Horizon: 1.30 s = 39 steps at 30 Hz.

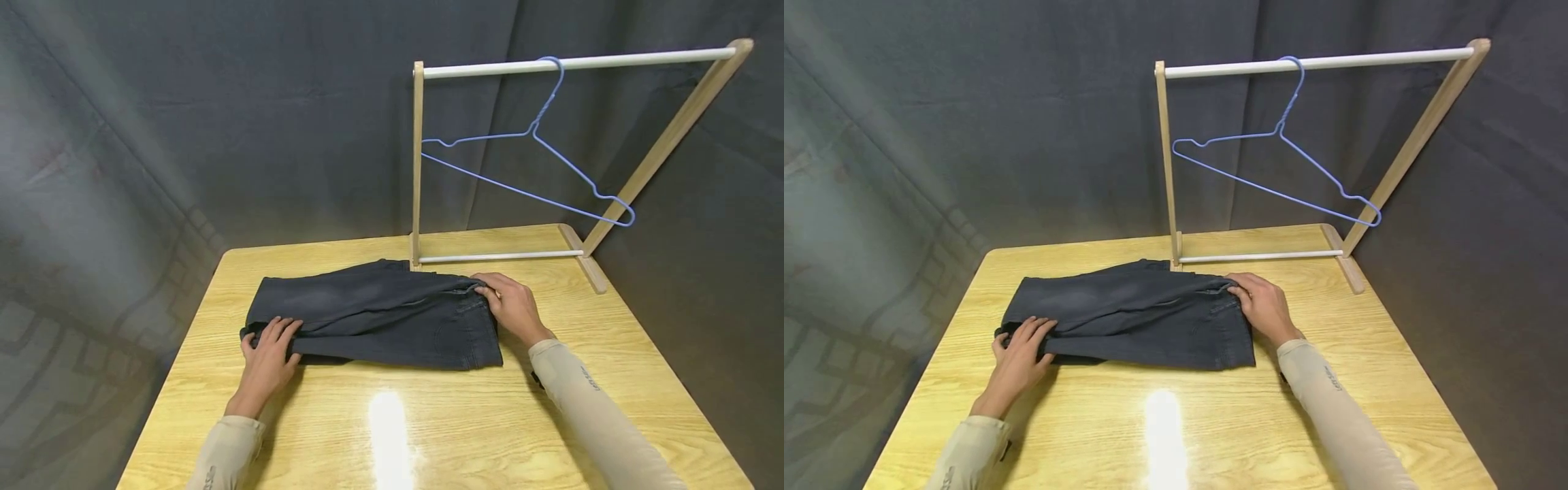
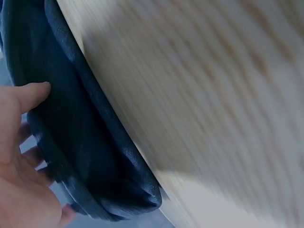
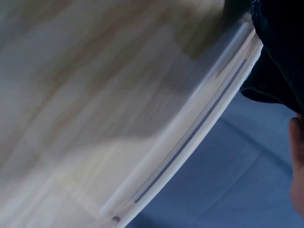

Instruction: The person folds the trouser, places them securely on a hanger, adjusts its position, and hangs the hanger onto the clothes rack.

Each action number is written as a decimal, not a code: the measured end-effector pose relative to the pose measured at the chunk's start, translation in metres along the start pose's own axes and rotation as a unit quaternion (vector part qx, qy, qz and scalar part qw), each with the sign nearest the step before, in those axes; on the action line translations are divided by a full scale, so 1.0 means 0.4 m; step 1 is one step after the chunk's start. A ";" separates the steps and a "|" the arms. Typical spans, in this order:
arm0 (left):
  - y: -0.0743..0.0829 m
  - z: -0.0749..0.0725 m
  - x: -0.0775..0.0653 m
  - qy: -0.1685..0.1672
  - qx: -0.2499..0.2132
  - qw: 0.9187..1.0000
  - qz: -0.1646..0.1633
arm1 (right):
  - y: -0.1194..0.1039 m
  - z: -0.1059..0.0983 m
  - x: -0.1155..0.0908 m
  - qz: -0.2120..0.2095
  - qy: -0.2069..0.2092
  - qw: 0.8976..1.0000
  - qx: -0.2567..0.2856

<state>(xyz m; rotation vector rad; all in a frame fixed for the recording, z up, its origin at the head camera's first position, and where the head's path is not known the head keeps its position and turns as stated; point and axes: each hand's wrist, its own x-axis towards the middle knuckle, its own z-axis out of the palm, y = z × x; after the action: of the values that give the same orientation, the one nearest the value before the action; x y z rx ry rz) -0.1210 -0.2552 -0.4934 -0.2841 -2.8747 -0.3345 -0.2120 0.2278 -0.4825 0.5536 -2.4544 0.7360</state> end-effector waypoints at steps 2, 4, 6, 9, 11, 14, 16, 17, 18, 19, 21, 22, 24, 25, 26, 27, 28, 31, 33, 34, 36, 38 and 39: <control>-0.004 0.001 0.002 -0.001 -0.003 1.000 0.007 | 0.012 -0.009 -0.008 0.007 0.002 1.000 -0.004; -0.009 0.001 0.004 0.003 -0.006 1.000 0.011 | 0.022 -0.017 -0.015 0.013 0.004 1.000 -0.007; -0.013 -0.002 0.007 0.009 -0.006 1.000 0.005 | 0.033 -0.026 -0.021 0.019 0.003 1.000 -0.009; -0.024 -0.009 0.013 0.012 -0.005 1.000 -0.010 | 0.044 -0.039 -0.027 0.030 0.002 0.999 -0.011; -0.031 -0.015 0.020 0.006 -0.006 1.000 -0.017 | 0.050 -0.047 -0.029 0.038 0.001 0.999 -0.012; -0.046 -0.021 0.030 -0.001 -0.009 1.000 -0.016 | 0.053 -0.051 -0.032 0.049 -0.001 0.999 -0.009; -0.054 -0.022 0.035 -0.004 -0.010 1.000 -0.015 | 0.055 -0.047 -0.035 0.057 -0.005 0.998 -0.004; -0.059 -0.022 0.036 -0.006 -0.009 1.000 -0.015 | 0.055 -0.044 -0.038 0.062 -0.008 0.998 -0.001; -0.063 -0.021 0.035 -0.009 -0.006 1.000 -0.014 | 0.055 -0.040 -0.039 0.067 -0.013 0.998 0.002; -0.066 -0.019 0.034 -0.013 -0.004 1.000 -0.015 | 0.055 -0.036 -0.041 0.072 -0.017 0.997 0.004; -0.073 -0.014 0.030 -0.022 0.001 1.000 -0.014 | 0.054 -0.028 -0.044 0.084 -0.025 0.996 0.007; -0.076 -0.012 0.028 -0.026 0.003 1.000 -0.013 | 0.053 -0.025 -0.045 0.088 -0.028 0.996 0.008; -0.082 -0.007 0.024 -0.027 0.007 1.000 -0.010 | 0.052 -0.019 -0.048 0.093 -0.033 0.995 0.008; -0.085 -0.005 0.023 -0.026 0.007 1.000 -0.008 | 0.052 -0.017 -0.048 0.094 -0.035 0.995 0.006; -0.087 -0.003 0.022 -0.025 0.006 1.000 -0.007 | 0.051 -0.016 -0.049 0.094 -0.036 0.995 0.005; -0.090 -0.002 0.021 -0.023 0.004 1.000 -0.006 | 0.051 -0.015 -0.050 0.092 -0.038 0.995 0.002; -0.091 -0.001 0.020 -0.023 0.002 1.000 -0.008 | 0.052 -0.015 -0.050 0.090 -0.039 0.995 0.000; -0.095 -0.001 0.019 -0.029 -0.010 0.999 -0.020 | 0.055 -0.018 -0.048 0.082 -0.038 0.996 -0.006; -0.096 -0.002 0.019 -0.029 -0.019 0.999 -0.028 | 0.053 -0.024 -0.044 0.079 -0.030 0.996 -0.001; -0.096 -0.003 0.020 -0.022 -0.020 0.999 -0.028 | 0.052 -0.029 -0.041 0.077 -0.023 0.997 0.003; -0.096 -0.006 0.026 0.004 -0.017 1.000 -0.019 | 0.050 -0.040 -0.035 0.076 -0.007 0.997 0.009; -0.092 -0.011 0.034 0.043 -0.012 0.999 0.000 | 0.051 -0.056 -0.029 0.076 0.013 0.997 0.015; -0.091 -0.014 0.039 0.062 -0.009 0.998 0.010 | 0.055 -0.064 -0.027 0.077 0.024 0.997 0.011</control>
<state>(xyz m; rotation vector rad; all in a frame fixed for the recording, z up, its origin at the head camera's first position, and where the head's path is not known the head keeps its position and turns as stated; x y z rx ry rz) -0.1427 -0.2886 -0.4913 -0.2846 -2.7461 -0.3599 -0.2057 0.2623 -0.4787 0.3521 -2.4666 0.8298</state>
